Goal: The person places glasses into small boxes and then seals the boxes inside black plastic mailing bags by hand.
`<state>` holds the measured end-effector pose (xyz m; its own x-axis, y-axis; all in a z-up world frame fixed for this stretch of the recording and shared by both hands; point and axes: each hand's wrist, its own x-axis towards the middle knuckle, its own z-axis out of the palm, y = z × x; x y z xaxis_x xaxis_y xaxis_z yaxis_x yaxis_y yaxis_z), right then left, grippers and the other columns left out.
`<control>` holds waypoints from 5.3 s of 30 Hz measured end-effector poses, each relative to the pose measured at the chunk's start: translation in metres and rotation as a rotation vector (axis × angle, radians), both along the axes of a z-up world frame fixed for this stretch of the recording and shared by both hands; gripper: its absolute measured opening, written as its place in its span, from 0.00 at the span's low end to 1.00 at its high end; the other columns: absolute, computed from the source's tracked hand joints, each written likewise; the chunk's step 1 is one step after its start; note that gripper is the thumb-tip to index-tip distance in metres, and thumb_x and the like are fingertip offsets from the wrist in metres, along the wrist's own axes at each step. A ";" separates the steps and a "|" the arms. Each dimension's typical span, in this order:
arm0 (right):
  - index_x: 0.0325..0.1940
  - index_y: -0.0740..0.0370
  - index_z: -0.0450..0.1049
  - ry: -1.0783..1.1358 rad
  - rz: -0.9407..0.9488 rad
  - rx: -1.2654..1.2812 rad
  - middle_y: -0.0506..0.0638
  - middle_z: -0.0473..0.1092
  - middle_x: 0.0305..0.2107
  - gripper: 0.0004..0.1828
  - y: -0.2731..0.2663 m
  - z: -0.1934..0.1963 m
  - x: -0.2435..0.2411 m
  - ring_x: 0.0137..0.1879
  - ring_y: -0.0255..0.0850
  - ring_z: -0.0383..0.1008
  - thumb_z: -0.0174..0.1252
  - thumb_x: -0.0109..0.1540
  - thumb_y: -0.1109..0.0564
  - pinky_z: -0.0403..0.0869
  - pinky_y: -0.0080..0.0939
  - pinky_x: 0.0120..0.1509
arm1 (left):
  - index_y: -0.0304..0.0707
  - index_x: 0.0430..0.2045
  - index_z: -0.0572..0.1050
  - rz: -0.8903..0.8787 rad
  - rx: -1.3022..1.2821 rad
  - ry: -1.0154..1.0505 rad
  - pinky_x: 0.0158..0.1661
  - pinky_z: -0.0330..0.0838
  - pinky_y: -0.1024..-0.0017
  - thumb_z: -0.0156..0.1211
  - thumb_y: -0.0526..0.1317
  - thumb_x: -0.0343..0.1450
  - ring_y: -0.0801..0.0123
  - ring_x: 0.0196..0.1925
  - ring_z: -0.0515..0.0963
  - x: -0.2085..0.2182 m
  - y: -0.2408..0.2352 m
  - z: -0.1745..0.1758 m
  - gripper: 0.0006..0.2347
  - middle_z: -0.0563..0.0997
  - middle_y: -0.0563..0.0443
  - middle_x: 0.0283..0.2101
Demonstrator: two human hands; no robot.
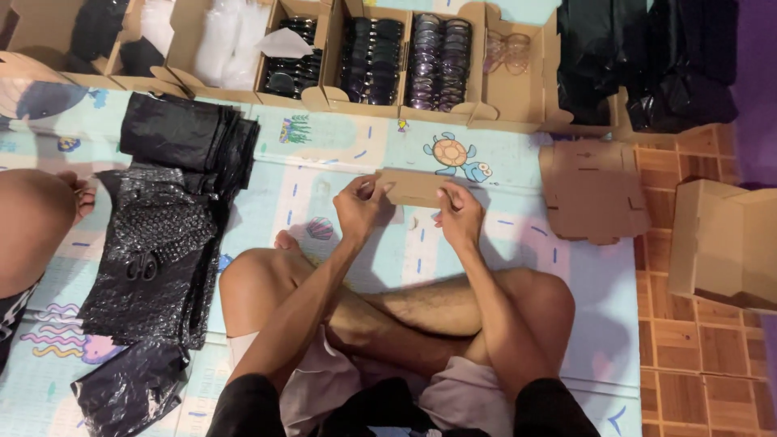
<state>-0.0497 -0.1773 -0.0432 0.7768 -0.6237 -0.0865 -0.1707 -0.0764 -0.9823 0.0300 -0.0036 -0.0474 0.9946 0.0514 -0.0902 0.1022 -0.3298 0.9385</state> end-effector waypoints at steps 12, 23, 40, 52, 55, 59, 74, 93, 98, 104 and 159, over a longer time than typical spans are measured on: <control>0.66 0.66 0.70 0.116 0.037 0.066 0.71 0.72 0.50 0.25 -0.015 -0.061 0.005 0.16 0.43 0.73 0.60 0.64 0.63 0.76 0.35 0.16 | 0.50 0.42 0.84 -0.020 0.015 0.189 0.48 0.81 0.65 0.80 0.31 0.57 0.57 0.45 0.86 0.020 0.011 -0.078 0.20 0.86 0.42 0.35; 0.67 0.63 0.70 0.056 0.054 0.271 0.67 0.64 0.64 0.23 -0.029 -0.080 0.002 0.16 0.44 0.72 0.53 0.66 0.63 0.76 0.39 0.16 | 0.49 0.44 0.84 -0.029 -0.063 0.205 0.51 0.78 0.60 0.71 0.28 0.62 0.56 0.46 0.86 0.024 0.018 -0.095 0.18 0.86 0.42 0.33; 0.78 0.53 0.53 -0.042 -0.021 0.329 0.52 0.51 0.75 0.29 -0.042 -0.113 -0.024 0.28 0.41 0.76 0.44 0.72 0.58 0.84 0.37 0.31 | 0.41 0.64 0.69 -0.479 -0.064 0.057 0.65 0.66 0.45 0.44 0.26 0.68 0.35 0.60 0.76 -0.013 0.021 -0.034 0.26 0.81 0.31 0.52; 0.73 0.57 0.62 0.138 -0.084 -0.221 0.58 0.73 0.52 0.44 -0.054 -0.140 -0.075 0.45 0.47 0.80 0.63 0.52 0.68 0.85 0.42 0.37 | 0.41 0.34 0.81 -0.262 -0.033 0.071 0.42 0.76 0.60 0.56 0.36 0.71 0.55 0.32 0.85 -0.048 0.033 -0.060 0.06 0.84 0.45 0.27; 0.45 0.34 0.79 0.574 0.235 -0.802 0.39 0.79 0.40 0.12 0.000 -0.060 -0.092 0.51 0.42 0.80 0.52 0.63 0.39 0.78 0.49 0.55 | 0.50 0.36 0.82 -0.302 -0.085 0.139 0.36 0.78 0.70 0.60 0.35 0.70 0.68 0.27 0.85 -0.054 0.029 -0.046 0.06 0.86 0.51 0.30; 0.40 0.45 0.83 0.680 0.545 -1.151 0.51 0.80 0.38 0.28 0.063 0.029 -0.127 0.54 0.49 0.77 0.39 0.64 0.33 0.57 0.61 0.68 | 0.48 0.37 0.82 -0.496 0.092 0.074 0.47 0.78 0.56 0.59 0.38 0.70 0.48 0.45 0.84 -0.072 0.033 0.012 0.06 0.86 0.43 0.39; 0.53 0.47 0.82 0.602 0.524 -1.039 0.50 0.79 0.48 0.27 0.039 0.039 -0.157 0.62 0.46 0.72 0.43 0.70 0.33 0.49 0.50 0.76 | 0.32 0.51 0.75 -0.913 0.312 -0.051 0.56 0.73 0.45 0.54 0.40 0.71 0.36 0.55 0.80 -0.142 0.083 0.101 0.16 0.82 0.31 0.49; 0.38 0.66 0.79 -0.549 0.712 -0.363 0.61 0.76 0.38 0.05 0.216 0.133 0.029 0.51 0.56 0.77 0.66 0.62 0.61 0.72 0.50 0.60 | 0.37 0.38 0.81 0.371 -0.167 -0.117 0.41 0.77 0.65 0.63 0.36 0.73 0.62 0.30 0.81 -0.203 0.263 0.141 0.05 0.83 0.43 0.28; 0.41 0.50 0.79 -0.254 1.348 -0.509 0.40 0.73 0.46 0.06 0.354 0.149 0.081 0.57 0.45 0.74 0.62 0.62 0.51 0.74 0.48 0.60 | 0.44 0.37 0.82 0.363 0.175 -0.068 0.40 0.76 0.62 0.65 0.36 0.69 0.55 0.34 0.84 -0.127 0.356 0.085 0.05 0.84 0.46 0.30; 0.54 0.64 0.78 0.206 1.474 -1.078 0.66 0.49 0.71 0.20 0.412 0.108 0.109 0.68 0.66 0.61 0.60 0.61 0.53 0.70 0.70 0.63 | 0.40 0.43 0.80 0.413 0.611 -0.045 0.53 0.74 0.52 0.66 0.38 0.68 0.47 0.53 0.81 -0.035 0.395 0.031 0.11 0.81 0.41 0.47; 0.64 0.36 0.72 0.504 1.876 -1.459 0.68 0.44 0.73 0.23 0.415 0.088 0.128 0.72 0.67 0.55 0.53 0.63 0.45 0.59 0.66 0.71 | 0.45 0.50 0.78 0.663 0.109 -0.039 0.53 0.72 0.68 0.51 0.38 0.75 0.63 0.52 0.82 -0.058 0.408 -0.041 0.12 0.85 0.50 0.49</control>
